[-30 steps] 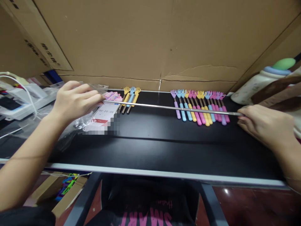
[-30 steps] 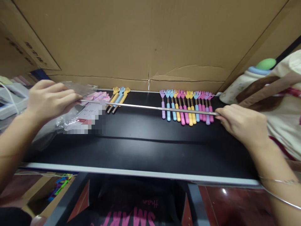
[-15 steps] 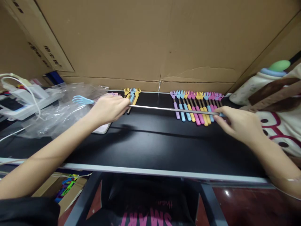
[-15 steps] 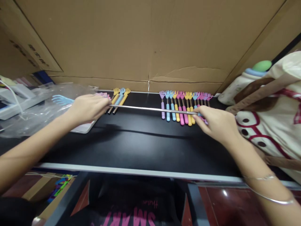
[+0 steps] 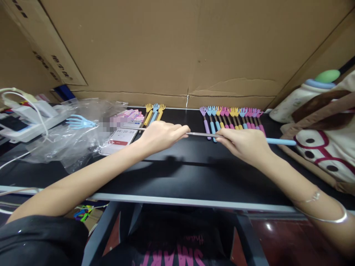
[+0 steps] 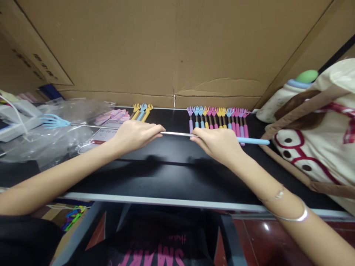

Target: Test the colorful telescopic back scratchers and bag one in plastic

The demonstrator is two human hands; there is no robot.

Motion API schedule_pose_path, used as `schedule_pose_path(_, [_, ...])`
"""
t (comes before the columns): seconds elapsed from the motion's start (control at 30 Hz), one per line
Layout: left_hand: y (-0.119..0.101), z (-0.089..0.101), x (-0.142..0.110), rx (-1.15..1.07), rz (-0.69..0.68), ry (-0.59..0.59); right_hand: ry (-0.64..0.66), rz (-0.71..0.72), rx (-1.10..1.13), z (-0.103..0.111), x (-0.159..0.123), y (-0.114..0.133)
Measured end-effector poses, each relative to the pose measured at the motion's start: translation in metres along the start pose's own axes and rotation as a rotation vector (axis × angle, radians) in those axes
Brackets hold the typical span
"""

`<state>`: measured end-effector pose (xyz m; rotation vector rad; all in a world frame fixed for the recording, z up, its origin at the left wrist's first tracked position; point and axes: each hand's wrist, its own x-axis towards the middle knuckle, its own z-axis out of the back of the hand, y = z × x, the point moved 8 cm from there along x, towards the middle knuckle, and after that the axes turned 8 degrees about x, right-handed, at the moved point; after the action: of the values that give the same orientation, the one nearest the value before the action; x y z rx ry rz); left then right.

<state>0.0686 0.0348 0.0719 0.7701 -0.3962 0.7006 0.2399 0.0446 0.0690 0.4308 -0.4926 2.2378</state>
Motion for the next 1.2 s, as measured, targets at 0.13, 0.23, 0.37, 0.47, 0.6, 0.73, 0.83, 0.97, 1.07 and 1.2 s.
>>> schedule_pose_path(0.13, [0.0,0.0,0.002,0.028,0.02,0.025,-0.049,0.003,-0.112,0.002,0.003,0.0])
schedule_pose_path(0.23, [0.007,-0.004,-0.001,0.041,0.041,0.09,-0.087,0.045,-0.196,0.004,-0.002,-0.007])
schedule_pose_path(0.37, [0.024,-0.013,-0.013,0.07,0.125,0.161,-0.229,0.116,-0.321,0.014,-0.022,-0.03])
schedule_pose_path(0.47, [0.026,-0.017,-0.018,0.037,0.111,0.158,-0.261,0.155,-0.359,0.016,-0.037,-0.044])
schedule_pose_path(0.6, [0.025,-0.013,-0.016,0.02,0.094,0.136,-0.274,0.161,-0.328,0.019,-0.043,-0.049])
schedule_pose_path(0.73, [0.03,-0.012,-0.015,0.048,0.118,0.19,-0.254,0.158,-0.353,0.018,-0.04,-0.047])
schedule_pose_path(0.83, [0.031,-0.013,-0.017,0.044,0.11,0.224,-0.216,0.141,-0.341,0.016,-0.038,-0.047])
schedule_pose_path(0.97, [0.032,-0.015,-0.019,-0.013,0.128,0.221,-0.15,0.101,-0.295,0.012,-0.038,-0.05])
schedule_pose_path(1.07, [0.03,-0.018,-0.019,-0.031,0.121,0.231,-0.18,0.121,-0.292,0.013,-0.04,-0.048])
schedule_pose_path(1.2, [0.031,-0.022,-0.022,-0.001,0.111,0.251,-0.194,0.142,-0.261,0.01,-0.043,-0.051])
